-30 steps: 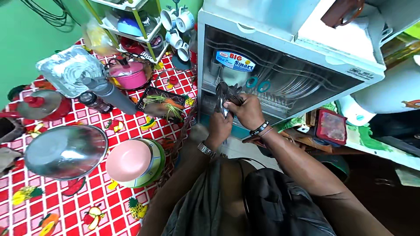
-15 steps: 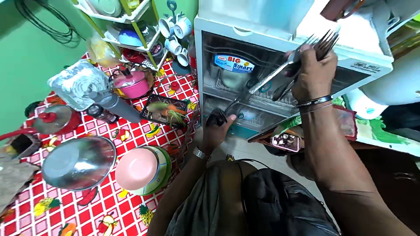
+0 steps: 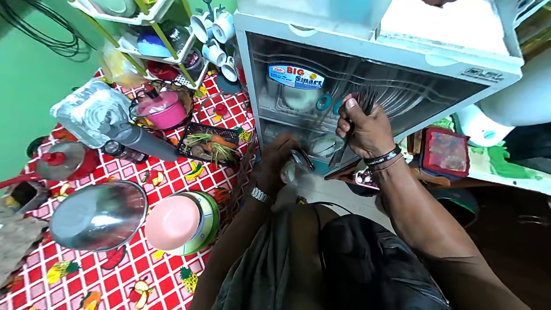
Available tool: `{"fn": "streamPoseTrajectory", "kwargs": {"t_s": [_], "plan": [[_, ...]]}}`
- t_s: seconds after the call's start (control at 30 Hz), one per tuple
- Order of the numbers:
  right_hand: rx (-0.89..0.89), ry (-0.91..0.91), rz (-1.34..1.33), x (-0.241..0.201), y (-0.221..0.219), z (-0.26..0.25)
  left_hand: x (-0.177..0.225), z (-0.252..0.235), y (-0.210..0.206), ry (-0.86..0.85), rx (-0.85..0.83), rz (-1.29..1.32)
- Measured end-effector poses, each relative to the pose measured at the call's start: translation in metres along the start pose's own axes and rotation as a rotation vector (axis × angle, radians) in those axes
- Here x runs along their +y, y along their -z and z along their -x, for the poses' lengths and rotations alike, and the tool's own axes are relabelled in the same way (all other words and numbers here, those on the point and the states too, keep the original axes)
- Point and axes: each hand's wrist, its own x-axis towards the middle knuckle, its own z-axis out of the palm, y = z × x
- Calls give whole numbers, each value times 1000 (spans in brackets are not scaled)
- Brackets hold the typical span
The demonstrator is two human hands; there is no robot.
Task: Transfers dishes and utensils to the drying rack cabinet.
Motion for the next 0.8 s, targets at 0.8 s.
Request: {"fn": "streamPoseTrajectory", "kwargs": {"t_s": [0.8], "plan": [[53, -448, -13, 82, -23, 31, -35, -54, -9, 916, 657, 1196]]}}
